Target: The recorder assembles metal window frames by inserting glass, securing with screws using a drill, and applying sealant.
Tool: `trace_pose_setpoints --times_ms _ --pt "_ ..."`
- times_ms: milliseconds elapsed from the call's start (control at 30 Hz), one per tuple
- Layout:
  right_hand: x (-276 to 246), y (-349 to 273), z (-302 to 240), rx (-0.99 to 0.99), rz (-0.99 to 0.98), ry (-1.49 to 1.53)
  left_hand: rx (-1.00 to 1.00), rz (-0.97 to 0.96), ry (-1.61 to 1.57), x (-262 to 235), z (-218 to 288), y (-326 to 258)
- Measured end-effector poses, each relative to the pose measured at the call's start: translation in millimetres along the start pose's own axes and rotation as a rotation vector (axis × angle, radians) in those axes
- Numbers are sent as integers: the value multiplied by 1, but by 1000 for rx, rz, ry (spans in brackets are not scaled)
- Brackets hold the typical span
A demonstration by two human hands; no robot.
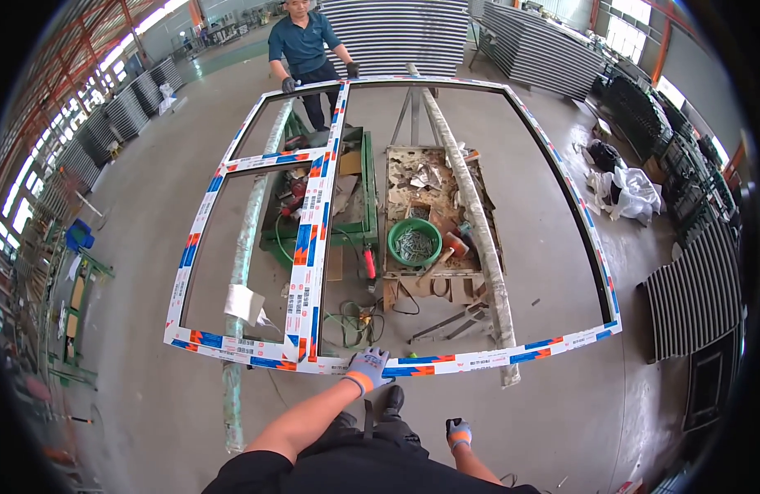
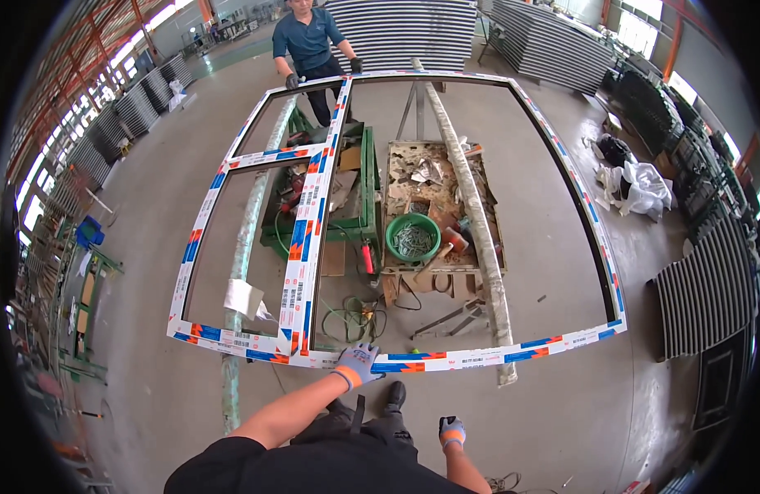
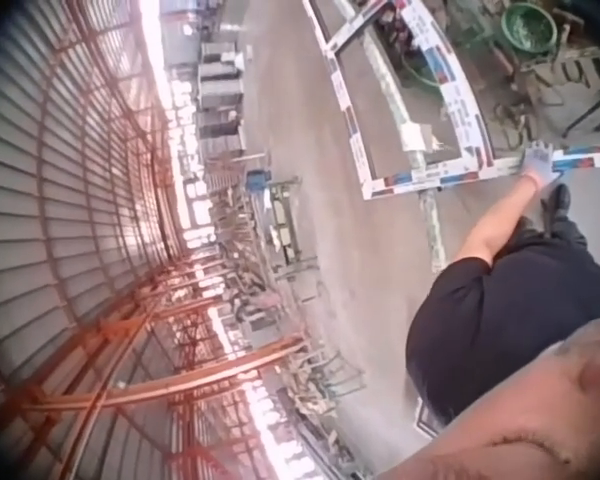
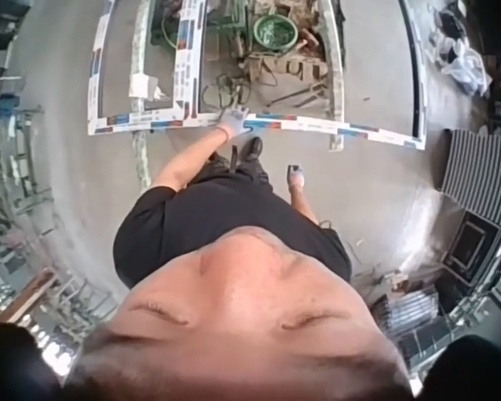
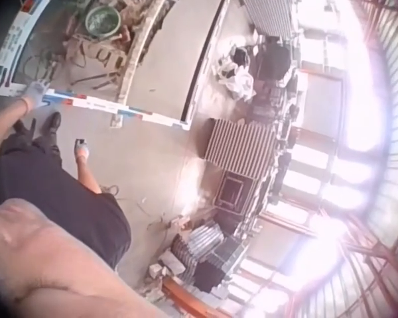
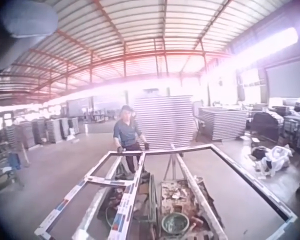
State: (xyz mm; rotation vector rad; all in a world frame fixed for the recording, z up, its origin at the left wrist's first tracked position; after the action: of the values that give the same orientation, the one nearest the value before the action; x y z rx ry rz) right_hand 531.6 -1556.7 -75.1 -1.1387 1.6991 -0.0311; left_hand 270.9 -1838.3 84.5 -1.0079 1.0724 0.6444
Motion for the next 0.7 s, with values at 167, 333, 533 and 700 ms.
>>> trace_pose_setpoints --times_ms 167,333,533,700 --pt "15 11 21 46 -95 -8 -39 -93 16 8 7 7" --pt "38 23 36 48 -84 178 -1 -103 -5 11 3 8" --pt "57 26 43 7 -20 347 -17 -96 11 16 -1 8" --pt "84 22 81 40 -52 463 44 -184 34 -1 13 0"
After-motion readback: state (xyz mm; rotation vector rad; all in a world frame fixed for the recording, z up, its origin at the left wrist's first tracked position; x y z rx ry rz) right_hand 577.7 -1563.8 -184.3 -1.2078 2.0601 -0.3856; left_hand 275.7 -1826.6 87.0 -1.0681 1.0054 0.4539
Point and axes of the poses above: each hand's wrist, its own y-axis towards the middle knuckle, its own x-axis out of the palm, z = x × y, the point moved 10 cm from there along y, towards the middle knuckle, and after that the axes turned 5 degrees about -x, right-handed, at the moved point
